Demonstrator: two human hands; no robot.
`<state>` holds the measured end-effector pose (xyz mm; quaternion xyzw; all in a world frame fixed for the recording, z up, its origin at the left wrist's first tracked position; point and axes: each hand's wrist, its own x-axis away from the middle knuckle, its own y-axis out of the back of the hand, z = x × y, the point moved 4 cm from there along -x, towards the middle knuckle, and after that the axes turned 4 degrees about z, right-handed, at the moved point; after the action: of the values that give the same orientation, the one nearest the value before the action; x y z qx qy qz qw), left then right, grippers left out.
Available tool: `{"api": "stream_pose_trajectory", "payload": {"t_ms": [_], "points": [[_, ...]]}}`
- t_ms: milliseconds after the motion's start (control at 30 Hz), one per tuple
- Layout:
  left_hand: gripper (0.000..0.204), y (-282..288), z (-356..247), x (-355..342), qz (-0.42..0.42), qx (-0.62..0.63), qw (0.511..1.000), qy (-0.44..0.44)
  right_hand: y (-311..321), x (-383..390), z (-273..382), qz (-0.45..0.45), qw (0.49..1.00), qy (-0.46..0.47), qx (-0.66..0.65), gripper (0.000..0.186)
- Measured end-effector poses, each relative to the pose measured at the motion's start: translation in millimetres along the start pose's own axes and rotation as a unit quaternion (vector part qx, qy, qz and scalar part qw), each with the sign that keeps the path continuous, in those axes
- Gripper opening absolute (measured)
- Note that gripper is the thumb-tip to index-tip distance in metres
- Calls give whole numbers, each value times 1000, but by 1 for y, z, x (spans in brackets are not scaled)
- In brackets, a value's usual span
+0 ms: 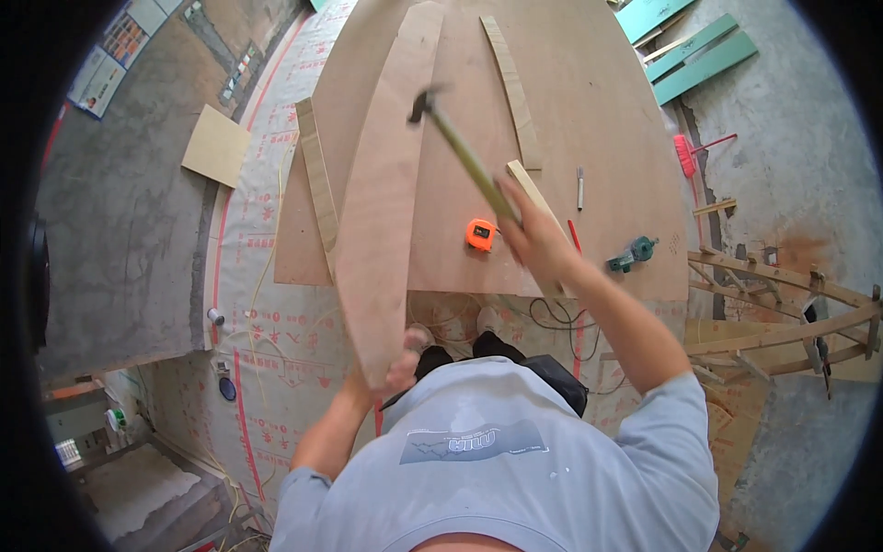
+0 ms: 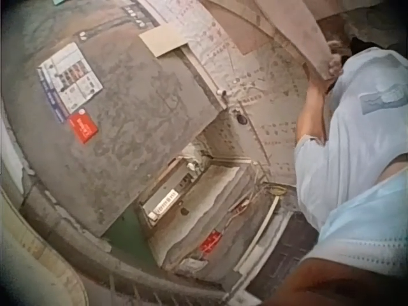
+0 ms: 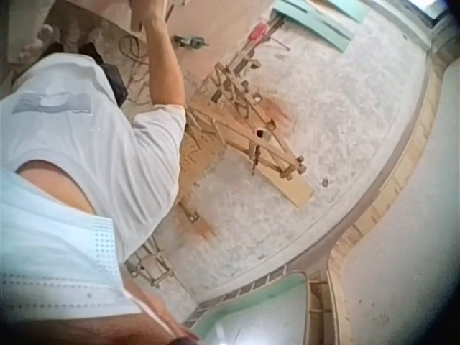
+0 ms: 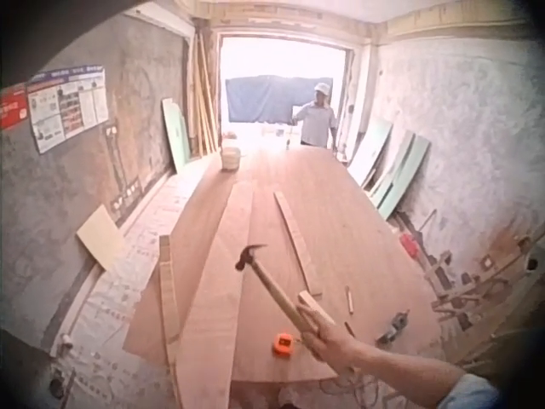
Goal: Measuring, marking, and nailing wooden strips to a ceiling frame structure.
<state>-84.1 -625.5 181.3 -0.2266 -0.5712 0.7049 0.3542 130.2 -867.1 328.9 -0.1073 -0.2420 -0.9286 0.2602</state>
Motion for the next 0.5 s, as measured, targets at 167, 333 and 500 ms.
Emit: {"api": "stream_pose_trajectory", "payload": {"t_ms": [167,333,500], "points": [[60,6,37,87,80,47,996,1,15,-132,-11,-37,988,7,-151,67],[86,10,43,97,35,47,998,-25,40,-243,-4,-123,981,-6,149,61],[85,4,48,93,70,89,993,-26,21,-250,18,-222,953,123,167,59]]}}
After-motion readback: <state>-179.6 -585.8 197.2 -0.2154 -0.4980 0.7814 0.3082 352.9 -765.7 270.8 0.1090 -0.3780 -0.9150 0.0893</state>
